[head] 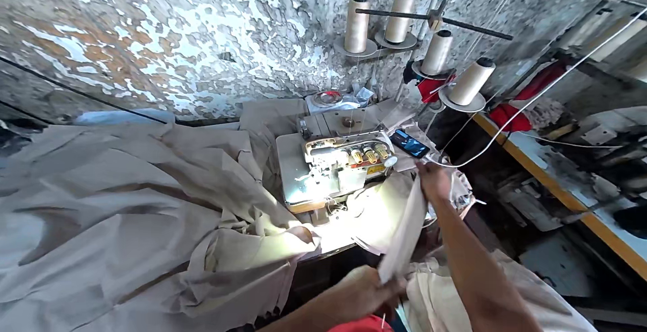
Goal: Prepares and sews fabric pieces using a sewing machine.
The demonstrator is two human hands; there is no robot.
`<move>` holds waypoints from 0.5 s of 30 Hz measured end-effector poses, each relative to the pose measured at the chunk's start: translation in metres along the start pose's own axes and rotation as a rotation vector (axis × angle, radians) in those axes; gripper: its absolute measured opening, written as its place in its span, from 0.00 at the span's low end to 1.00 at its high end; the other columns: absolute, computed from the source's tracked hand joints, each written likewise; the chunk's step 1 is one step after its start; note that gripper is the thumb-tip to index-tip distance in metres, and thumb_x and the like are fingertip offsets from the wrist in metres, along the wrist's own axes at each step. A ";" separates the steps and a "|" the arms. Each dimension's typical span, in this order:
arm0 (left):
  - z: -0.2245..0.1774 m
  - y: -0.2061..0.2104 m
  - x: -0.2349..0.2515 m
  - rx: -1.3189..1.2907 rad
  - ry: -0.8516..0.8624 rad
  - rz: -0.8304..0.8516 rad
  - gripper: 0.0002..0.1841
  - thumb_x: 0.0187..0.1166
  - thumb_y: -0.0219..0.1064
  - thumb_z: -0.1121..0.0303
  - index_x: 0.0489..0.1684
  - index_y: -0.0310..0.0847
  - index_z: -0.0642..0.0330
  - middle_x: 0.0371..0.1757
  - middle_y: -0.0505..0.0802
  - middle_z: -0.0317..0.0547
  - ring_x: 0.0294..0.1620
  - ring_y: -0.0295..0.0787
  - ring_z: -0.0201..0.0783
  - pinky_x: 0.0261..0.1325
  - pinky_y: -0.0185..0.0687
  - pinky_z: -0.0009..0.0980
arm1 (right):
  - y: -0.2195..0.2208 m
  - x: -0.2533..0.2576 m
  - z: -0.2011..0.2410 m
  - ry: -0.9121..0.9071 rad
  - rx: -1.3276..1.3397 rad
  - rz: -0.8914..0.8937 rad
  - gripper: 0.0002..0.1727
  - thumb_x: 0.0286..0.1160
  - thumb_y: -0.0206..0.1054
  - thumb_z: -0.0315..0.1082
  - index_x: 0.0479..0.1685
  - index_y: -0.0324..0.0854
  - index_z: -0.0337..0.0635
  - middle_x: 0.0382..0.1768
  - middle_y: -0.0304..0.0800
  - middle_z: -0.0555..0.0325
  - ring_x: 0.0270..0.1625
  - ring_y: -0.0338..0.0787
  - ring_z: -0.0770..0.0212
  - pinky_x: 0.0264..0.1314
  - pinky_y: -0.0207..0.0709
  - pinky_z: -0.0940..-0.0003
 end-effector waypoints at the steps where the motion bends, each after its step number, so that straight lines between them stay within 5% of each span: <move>1: 0.016 -0.008 0.004 0.025 -0.094 -0.030 0.31 0.94 0.45 0.49 0.48 0.85 0.70 0.40 0.94 0.55 0.44 0.93 0.46 0.57 0.85 0.49 | 0.017 -0.006 0.001 -0.012 -0.029 0.060 0.31 0.90 0.55 0.55 0.52 0.88 0.32 0.52 0.90 0.29 0.61 0.87 0.28 0.65 0.73 0.27; 5: 0.050 -0.027 0.018 0.340 -0.321 -0.082 0.41 0.93 0.40 0.42 0.42 0.84 0.78 0.46 0.90 0.71 0.58 0.87 0.66 0.64 0.74 0.63 | 0.057 -0.027 0.010 -0.050 -0.217 0.231 0.32 0.90 0.53 0.59 0.57 0.86 0.36 0.56 0.91 0.33 0.66 0.87 0.33 0.67 0.73 0.33; 10: 0.062 -0.025 0.021 0.409 -0.387 -0.097 0.38 0.94 0.41 0.44 0.44 0.83 0.77 0.46 0.90 0.71 0.58 0.87 0.65 0.64 0.75 0.61 | 0.059 -0.035 0.022 -0.162 -0.408 0.268 0.27 0.91 0.56 0.52 0.66 0.83 0.36 0.67 0.86 0.37 0.71 0.84 0.35 0.69 0.74 0.36; 15: 0.048 -0.020 0.022 0.350 -0.359 -0.071 0.34 0.94 0.46 0.47 0.49 0.83 0.77 0.49 0.90 0.71 0.60 0.87 0.65 0.65 0.74 0.62 | 0.062 -0.043 0.025 -0.087 -0.383 0.201 0.26 0.93 0.52 0.49 0.69 0.80 0.35 0.66 0.87 0.35 0.70 0.85 0.34 0.70 0.74 0.36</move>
Point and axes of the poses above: each hand's wrist, its own x-axis towards the middle knuckle, its own y-axis out of the palm, z = x × y, the point moved 6 cm from there along x, towards the middle knuckle
